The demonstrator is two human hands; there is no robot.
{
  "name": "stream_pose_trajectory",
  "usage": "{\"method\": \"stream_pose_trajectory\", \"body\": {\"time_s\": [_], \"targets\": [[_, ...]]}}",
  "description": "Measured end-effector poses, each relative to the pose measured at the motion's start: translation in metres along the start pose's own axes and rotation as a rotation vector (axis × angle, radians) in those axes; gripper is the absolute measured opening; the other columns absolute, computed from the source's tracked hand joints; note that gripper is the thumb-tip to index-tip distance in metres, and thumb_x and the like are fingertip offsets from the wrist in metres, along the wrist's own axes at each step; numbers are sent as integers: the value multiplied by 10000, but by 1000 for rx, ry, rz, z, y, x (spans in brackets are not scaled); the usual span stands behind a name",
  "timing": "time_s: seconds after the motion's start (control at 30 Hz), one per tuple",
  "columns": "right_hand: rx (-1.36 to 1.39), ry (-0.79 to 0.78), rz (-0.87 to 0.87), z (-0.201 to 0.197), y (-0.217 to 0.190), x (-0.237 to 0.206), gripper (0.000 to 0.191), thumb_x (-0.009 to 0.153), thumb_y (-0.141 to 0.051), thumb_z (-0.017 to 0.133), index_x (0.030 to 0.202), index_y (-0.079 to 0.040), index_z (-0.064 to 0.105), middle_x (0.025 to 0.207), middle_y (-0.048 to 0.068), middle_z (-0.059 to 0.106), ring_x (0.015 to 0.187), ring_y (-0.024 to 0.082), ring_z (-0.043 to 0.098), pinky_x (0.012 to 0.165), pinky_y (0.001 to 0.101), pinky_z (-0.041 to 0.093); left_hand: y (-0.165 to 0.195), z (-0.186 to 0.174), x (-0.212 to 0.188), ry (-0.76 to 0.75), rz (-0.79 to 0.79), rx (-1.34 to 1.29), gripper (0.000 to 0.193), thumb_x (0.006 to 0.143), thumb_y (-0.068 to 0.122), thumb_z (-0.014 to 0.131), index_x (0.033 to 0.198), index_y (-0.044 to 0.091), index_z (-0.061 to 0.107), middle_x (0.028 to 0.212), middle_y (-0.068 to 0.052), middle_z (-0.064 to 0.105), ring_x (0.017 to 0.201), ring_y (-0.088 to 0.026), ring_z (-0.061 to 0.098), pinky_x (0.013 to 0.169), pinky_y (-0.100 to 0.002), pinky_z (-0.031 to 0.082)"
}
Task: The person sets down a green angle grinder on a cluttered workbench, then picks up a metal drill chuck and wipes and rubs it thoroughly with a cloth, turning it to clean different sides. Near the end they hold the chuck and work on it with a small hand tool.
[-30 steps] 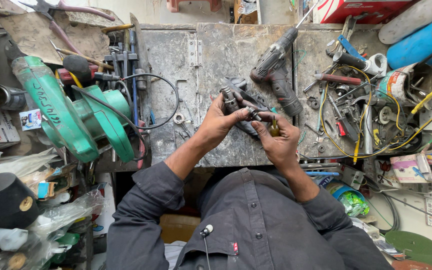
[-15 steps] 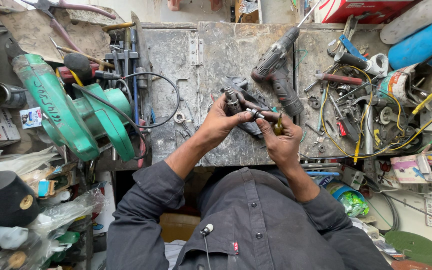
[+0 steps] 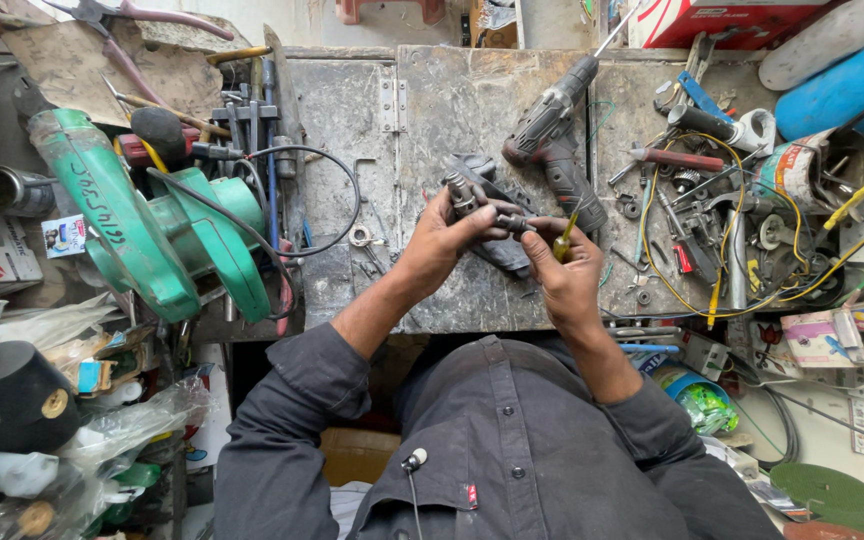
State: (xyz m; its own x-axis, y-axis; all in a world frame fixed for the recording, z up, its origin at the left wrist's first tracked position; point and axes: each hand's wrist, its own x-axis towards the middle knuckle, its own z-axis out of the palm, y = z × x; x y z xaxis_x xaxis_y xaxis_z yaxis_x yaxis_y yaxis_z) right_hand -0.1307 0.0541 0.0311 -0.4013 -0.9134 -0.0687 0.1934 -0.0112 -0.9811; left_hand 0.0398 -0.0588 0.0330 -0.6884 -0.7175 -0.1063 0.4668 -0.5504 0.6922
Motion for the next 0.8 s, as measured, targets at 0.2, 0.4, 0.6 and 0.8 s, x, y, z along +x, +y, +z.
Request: {"method": "stream_pose_trajectory", "body": {"time_s": [0.2,0.4,0.6,0.8], "targets": [[271,42,244,-6,7,11,207,953,-53,710,1150,-19,656,947,87,739,525,18,464,476,193,355,5,-7,4,114,-7,-203,243,1075,225,369,1203,46,472,1237,-314,652,1120,-367,699,989,-451,584],[-207,98,127,5,24,23,218,932,-108,791,1100,-10,694,857,20,661,615,12,482,536,197,374,8,-9,5,160,15,-142,253,1103,267,373,1205,53,462,1229,-308,656,1084,-366,710,951,-451,596],[-783,105,48,16,25,20,225,879,-225,835,992,-48,754,721,23,665,615,61,533,557,257,431,2,-14,7,126,7,-34,311,1110,336,432,1257,69,492,1207,-198,718,944,-203,704,776,-337,563],[-889,14,-43,16,20,21,275,838,-242,841,997,-40,743,872,84,748,750,161,697,698,323,543,-13,-25,10,118,-7,-123,275,1110,263,540,1222,19,598,1064,-78,702,879,-142,665,744,-304,541]]}}
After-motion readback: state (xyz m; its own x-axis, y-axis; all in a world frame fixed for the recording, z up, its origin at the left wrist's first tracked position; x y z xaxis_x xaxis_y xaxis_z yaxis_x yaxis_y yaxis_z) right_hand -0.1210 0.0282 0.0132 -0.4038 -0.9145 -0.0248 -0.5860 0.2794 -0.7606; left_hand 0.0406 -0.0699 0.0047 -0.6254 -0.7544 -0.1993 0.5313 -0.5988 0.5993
